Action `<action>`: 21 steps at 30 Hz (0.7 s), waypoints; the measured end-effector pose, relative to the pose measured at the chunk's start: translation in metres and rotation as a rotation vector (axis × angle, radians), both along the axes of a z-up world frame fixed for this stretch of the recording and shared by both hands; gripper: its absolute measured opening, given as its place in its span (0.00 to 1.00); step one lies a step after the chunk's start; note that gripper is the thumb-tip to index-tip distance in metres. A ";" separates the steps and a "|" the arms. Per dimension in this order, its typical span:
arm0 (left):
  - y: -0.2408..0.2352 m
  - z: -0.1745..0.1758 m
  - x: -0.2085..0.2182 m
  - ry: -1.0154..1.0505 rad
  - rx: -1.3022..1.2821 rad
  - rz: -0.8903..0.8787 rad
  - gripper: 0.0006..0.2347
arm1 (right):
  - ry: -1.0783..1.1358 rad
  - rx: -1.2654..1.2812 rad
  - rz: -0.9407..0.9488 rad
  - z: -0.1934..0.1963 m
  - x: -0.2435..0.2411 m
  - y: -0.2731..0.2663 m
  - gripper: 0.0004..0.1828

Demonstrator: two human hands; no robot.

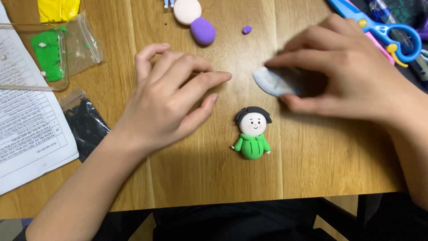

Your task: Attaching hair and details to a small clay figure using hands and small tools

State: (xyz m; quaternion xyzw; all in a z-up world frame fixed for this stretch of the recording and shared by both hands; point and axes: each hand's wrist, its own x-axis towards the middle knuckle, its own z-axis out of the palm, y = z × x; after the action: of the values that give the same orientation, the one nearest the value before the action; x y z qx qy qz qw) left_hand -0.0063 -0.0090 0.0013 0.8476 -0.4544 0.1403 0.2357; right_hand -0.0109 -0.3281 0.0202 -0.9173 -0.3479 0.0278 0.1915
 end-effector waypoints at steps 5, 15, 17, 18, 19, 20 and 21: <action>0.003 0.004 0.001 0.006 -0.016 0.008 0.07 | 0.007 0.097 -0.031 0.020 -0.011 -0.025 0.29; 0.002 0.005 0.002 0.002 0.012 0.011 0.06 | -0.059 -0.010 -0.201 0.009 -0.010 -0.054 0.27; 0.001 0.005 0.002 -0.006 0.020 0.016 0.06 | -0.113 -0.023 -0.190 0.003 -0.010 -0.055 0.24; 0.001 0.005 0.002 -0.002 0.010 0.010 0.06 | -0.153 -0.080 -0.180 0.003 -0.011 -0.053 0.22; 0.002 0.005 0.002 0.002 0.000 0.007 0.05 | -0.192 -0.135 -0.169 0.004 -0.013 -0.051 0.21; 0.002 0.003 0.002 0.003 0.000 0.012 0.05 | -0.191 -0.134 -0.163 0.004 -0.013 -0.042 0.21; 0.003 0.001 0.002 0.008 -0.017 -0.013 0.05 | -0.172 -0.091 -0.110 0.005 -0.013 -0.034 0.16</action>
State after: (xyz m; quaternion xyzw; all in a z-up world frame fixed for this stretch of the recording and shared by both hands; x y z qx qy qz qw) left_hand -0.0047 -0.0064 0.0028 0.8430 -0.4577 0.1393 0.2458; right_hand -0.0243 -0.3618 0.0255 -0.9419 -0.3104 -0.0459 0.1202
